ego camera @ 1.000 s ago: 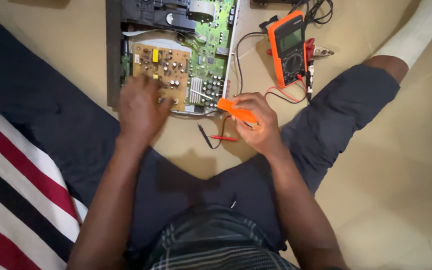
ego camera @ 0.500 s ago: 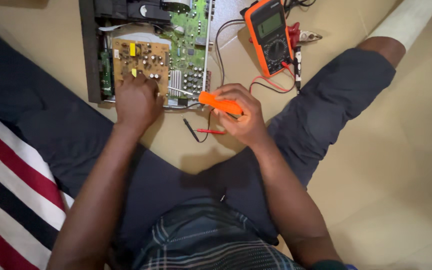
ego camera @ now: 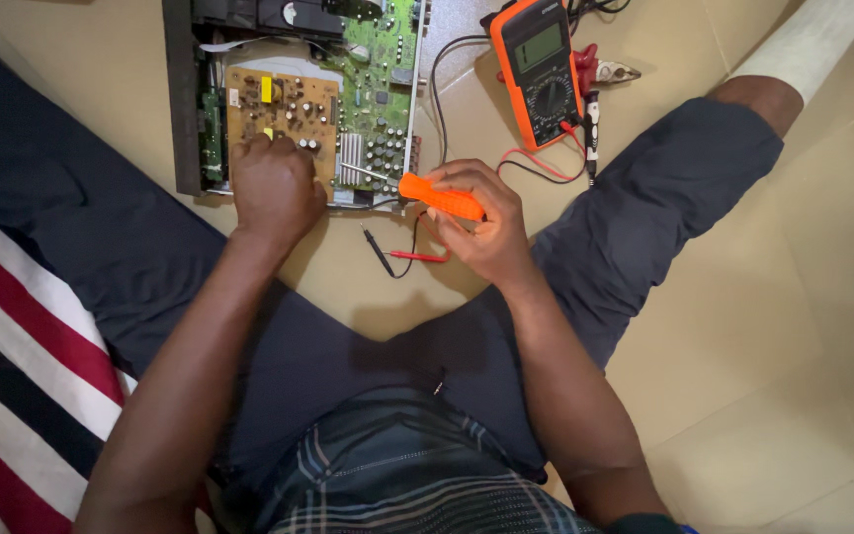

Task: The person sits on the floor servicing an opened DVD/home-theater player. They use a screwdriver to unscrew and adjust components on the power board, reposition the device, and probe the circuit board with multimeter test leads to test points on the board.

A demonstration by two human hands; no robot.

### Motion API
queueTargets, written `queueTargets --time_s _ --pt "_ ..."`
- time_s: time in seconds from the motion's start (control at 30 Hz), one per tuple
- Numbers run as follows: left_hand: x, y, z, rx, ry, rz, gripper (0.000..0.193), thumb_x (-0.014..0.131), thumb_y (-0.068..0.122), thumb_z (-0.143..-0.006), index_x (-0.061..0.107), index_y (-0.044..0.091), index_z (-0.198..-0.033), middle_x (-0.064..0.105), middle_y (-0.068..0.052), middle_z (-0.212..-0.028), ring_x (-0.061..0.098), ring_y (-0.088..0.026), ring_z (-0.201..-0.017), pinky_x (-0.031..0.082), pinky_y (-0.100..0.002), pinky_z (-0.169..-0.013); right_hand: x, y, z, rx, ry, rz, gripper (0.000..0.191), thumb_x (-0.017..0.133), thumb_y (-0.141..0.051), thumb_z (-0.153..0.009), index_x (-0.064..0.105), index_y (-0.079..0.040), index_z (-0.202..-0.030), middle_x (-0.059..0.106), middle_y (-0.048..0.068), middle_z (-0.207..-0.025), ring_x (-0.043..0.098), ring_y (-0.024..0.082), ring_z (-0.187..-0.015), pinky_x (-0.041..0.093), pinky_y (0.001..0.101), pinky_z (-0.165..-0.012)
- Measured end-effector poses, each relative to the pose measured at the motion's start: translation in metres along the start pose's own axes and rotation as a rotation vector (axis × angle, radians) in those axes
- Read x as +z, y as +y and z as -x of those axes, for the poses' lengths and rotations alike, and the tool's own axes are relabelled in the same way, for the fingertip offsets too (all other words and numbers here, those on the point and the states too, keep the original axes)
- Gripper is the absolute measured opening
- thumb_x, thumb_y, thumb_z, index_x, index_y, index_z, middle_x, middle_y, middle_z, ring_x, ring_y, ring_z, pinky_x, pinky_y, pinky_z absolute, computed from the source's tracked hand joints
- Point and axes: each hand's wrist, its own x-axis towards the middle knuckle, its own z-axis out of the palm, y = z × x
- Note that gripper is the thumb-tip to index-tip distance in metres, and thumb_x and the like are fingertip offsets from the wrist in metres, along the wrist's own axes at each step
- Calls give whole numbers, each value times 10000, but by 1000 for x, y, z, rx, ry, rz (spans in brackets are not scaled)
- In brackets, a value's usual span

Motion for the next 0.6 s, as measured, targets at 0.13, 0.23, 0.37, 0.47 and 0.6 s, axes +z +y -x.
queueTargets --time_s 0.13,0.23,0.37,0.47,0.6 --pt "0 0 2 17 2 18 108 731 162 -672 736 82 -744 696 -114 -851 658 -318 -893 472 -457 -842 -1 1 1 -2 5 -9 332 694 135 -811 620 8 -1109 673 138 -1208 673 245 -1142 568 353 -1023" --pt "-2 -1 4 40 -28 53 114 755 185 -699 748 86 -755 702 -121 -864 663 -314 -913 479 -460 -864 -1 2 4 18 12 -36 331 680 148 -814 618 17 -1111 655 144 -1214 666 232 -1139 582 343 -1009" --pt "-11 -15 0 48 -146 147 140 786 217 -752 786 84 -797 715 -144 -871 659 -334 -897 501 -466 -852 0 3 5 57 19 -106 315 672 161 -842 619 23 -1120 640 143 -1225 670 207 -1127 617 325 -972" --pt "-21 -27 2 57 -143 264 132 765 180 -841 795 67 -900 720 -142 -913 657 -346 -933 519 -464 -877 -1 4 6 59 21 -82 317 672 167 -847 619 23 -1124 643 140 -1224 677 201 -1121 625 313 -948" --pt "-30 -39 5 -8 -9 406 119 692 96 -943 796 66 -994 740 -121 -1018 668 -334 -1008 531 -451 -899 2 9 5 46 31 -72 314 678 179 -860 619 30 -1130 642 141 -1223 678 210 -1139 597 323 -985"
